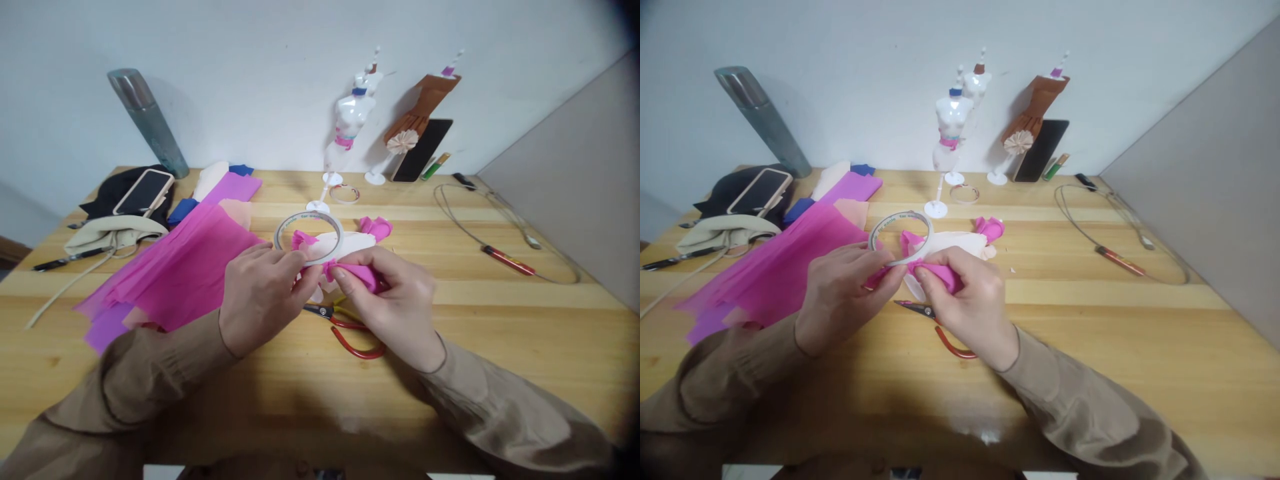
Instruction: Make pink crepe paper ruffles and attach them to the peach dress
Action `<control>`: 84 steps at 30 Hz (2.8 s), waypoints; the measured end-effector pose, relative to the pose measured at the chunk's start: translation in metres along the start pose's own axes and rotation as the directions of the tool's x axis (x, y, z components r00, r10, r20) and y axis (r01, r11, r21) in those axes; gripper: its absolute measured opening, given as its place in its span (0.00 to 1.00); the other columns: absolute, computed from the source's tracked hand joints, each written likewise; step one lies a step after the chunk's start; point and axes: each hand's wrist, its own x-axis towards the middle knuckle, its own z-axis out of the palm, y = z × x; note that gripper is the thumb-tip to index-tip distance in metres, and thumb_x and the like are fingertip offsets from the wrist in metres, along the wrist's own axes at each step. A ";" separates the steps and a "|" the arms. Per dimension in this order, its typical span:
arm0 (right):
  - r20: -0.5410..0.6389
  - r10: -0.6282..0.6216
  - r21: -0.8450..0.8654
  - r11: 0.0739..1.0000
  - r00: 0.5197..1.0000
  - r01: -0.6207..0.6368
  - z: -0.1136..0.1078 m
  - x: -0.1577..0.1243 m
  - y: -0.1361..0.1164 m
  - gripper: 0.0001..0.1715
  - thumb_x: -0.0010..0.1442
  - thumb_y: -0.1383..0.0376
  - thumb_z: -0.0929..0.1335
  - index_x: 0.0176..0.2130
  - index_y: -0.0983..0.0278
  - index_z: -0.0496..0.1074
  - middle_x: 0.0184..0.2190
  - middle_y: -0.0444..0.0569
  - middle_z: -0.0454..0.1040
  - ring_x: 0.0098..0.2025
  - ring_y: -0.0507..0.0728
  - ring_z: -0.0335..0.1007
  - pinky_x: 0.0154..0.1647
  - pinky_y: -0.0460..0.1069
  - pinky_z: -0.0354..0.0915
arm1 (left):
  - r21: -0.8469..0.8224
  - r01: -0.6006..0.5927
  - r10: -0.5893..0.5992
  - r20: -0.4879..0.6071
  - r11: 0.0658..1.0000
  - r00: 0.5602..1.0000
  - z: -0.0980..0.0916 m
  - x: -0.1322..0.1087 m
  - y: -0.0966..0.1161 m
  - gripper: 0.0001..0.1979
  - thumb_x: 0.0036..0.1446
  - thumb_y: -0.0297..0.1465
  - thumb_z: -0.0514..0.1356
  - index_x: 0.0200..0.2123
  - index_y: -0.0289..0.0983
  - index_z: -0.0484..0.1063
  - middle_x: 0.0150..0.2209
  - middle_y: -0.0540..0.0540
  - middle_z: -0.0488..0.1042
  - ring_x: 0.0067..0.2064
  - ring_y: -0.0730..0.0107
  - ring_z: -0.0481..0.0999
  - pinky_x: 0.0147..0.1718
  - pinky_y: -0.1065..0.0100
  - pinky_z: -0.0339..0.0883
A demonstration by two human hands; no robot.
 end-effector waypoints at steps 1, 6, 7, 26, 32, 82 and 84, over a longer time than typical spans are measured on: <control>0.006 0.042 0.034 0.999 0.999 -0.043 -0.001 0.001 0.000 0.06 0.56 0.68 0.70 0.27 0.65 0.72 0.21 0.43 0.72 0.21 0.50 0.63 0.24 0.47 0.60 | -0.004 0.004 -0.004 0.005 1.000 1.000 0.000 0.000 0.000 0.13 0.57 0.31 0.59 0.20 0.36 0.72 0.17 0.51 0.70 0.21 0.73 0.68 0.21 0.70 0.56; 0.084 0.179 0.196 0.961 0.980 -0.193 -0.003 0.004 0.001 0.09 0.56 0.65 0.69 0.25 0.64 0.70 0.20 0.43 0.69 0.22 0.51 0.61 0.22 0.47 0.58 | -0.015 0.015 -0.015 0.016 1.000 1.000 0.000 0.001 0.000 0.14 0.57 0.31 0.59 0.19 0.36 0.70 0.16 0.52 0.69 0.21 0.74 0.66 0.21 0.70 0.54; 0.099 0.192 0.215 0.954 0.976 -0.209 -0.003 0.004 0.001 0.09 0.56 0.65 0.69 0.25 0.64 0.69 0.20 0.43 0.69 0.22 0.51 0.61 0.23 0.47 0.58 | -0.021 0.016 -0.016 0.015 1.000 1.000 0.000 0.001 0.000 0.14 0.56 0.31 0.59 0.19 0.36 0.70 0.16 0.52 0.69 0.20 0.74 0.66 0.21 0.70 0.54; 0.178 0.329 0.352 0.859 0.927 -0.372 0.001 0.014 0.007 0.18 0.51 0.63 0.71 0.19 0.62 0.59 0.16 0.37 0.56 0.19 0.47 0.49 0.20 0.46 0.49 | -0.331 0.222 -0.142 0.249 0.917 0.958 -0.004 0.002 0.000 0.15 0.58 0.33 0.59 0.20 0.34 0.72 0.16 0.53 0.63 0.20 0.80 0.58 0.20 0.74 0.52; 0.394 0.327 0.473 0.729 0.859 -0.494 -0.011 0.019 0.014 0.19 0.56 0.57 0.70 0.21 0.63 0.61 0.15 0.39 0.61 0.17 0.48 0.54 0.16 0.46 0.51 | -0.483 0.511 -0.265 0.489 0.711 0.831 -0.003 0.010 -0.007 0.16 0.55 0.33 0.60 0.18 0.33 0.72 0.16 0.54 0.61 0.21 0.80 0.57 0.19 0.75 0.50; 0.187 0.087 0.125 0.986 0.978 -0.112 -0.014 0.007 -0.001 0.05 0.56 0.69 0.69 0.29 0.64 0.75 0.24 0.46 0.77 0.25 0.53 0.71 0.29 0.49 0.66 | -0.251 0.185 -0.122 0.244 0.950 0.962 0.000 -0.001 -0.005 0.14 0.56 0.33 0.60 0.20 0.37 0.69 0.17 0.54 0.64 0.19 0.78 0.61 0.20 0.72 0.53; 0.187 0.115 0.130 0.981 0.976 -0.141 -0.014 0.007 -0.001 0.05 0.56 0.69 0.69 0.29 0.64 0.75 0.25 0.46 0.77 0.26 0.54 0.71 0.29 0.50 0.66 | -0.251 0.184 -0.123 0.242 0.950 0.962 0.000 -0.001 -0.005 0.14 0.56 0.33 0.60 0.20 0.37 0.69 0.16 0.54 0.63 0.19 0.78 0.61 0.20 0.71 0.53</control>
